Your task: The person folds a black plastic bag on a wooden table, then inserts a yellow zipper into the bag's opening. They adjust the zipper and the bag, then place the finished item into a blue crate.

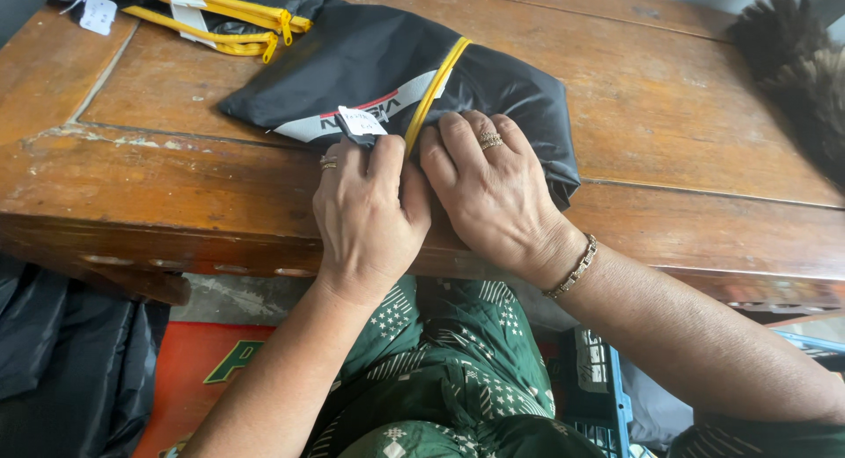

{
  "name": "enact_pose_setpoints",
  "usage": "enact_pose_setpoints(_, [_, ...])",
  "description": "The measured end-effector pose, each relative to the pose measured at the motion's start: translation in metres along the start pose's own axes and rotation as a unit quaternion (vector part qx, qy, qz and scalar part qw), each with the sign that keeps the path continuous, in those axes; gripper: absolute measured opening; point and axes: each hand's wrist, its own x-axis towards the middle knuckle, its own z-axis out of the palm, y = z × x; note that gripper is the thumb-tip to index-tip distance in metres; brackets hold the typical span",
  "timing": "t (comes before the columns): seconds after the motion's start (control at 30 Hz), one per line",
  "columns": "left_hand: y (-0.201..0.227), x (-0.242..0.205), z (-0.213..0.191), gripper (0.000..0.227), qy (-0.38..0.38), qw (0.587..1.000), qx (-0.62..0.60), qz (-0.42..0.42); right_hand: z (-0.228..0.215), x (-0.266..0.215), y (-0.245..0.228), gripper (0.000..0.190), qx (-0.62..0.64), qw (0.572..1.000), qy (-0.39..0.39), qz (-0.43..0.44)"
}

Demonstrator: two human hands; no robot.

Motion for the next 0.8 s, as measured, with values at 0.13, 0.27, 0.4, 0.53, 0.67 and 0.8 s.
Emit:
enact_pose_setpoints(0.13, [-0.002,-0.001,0.001,0.014,0.000,1.000,-0.004,0.017,-0.003,0.000,0.001,0.019,0.029,0.999,0.015,-0.015])
enact_pose_setpoints(0.27, [-0.005,-0.002,0.003,0.014,0.011,0.999,0.012,0.041,0.001,-0.001,-0.005,0.020,0.026,0.999,0.023,0.014])
enact_pose_setpoints(0.4, [-0.006,-0.002,0.002,0.012,-0.006,0.997,-0.021,0.077,0.006,-0.001,-0.007,0.012,0.043,0.996,0.017,0.075])
enact_pose_setpoints(0.53, [0.001,-0.007,0.006,0.010,0.011,0.996,-0.022,0.088,0.017,-0.005,0.002,0.012,0.125,0.988,0.003,0.088])
enact_pose_setpoints(0.67, [0.010,-0.006,0.006,0.010,0.070,0.989,-0.056,0.118,0.019,-0.005,0.011,0.015,0.052,0.997,0.047,0.025])
enact_pose_setpoints(0.8, [0.019,-0.014,0.003,0.021,0.073,0.982,-0.089,0.149,0.011,-0.004,0.022,0.005,0.033,0.993,0.102,0.039])
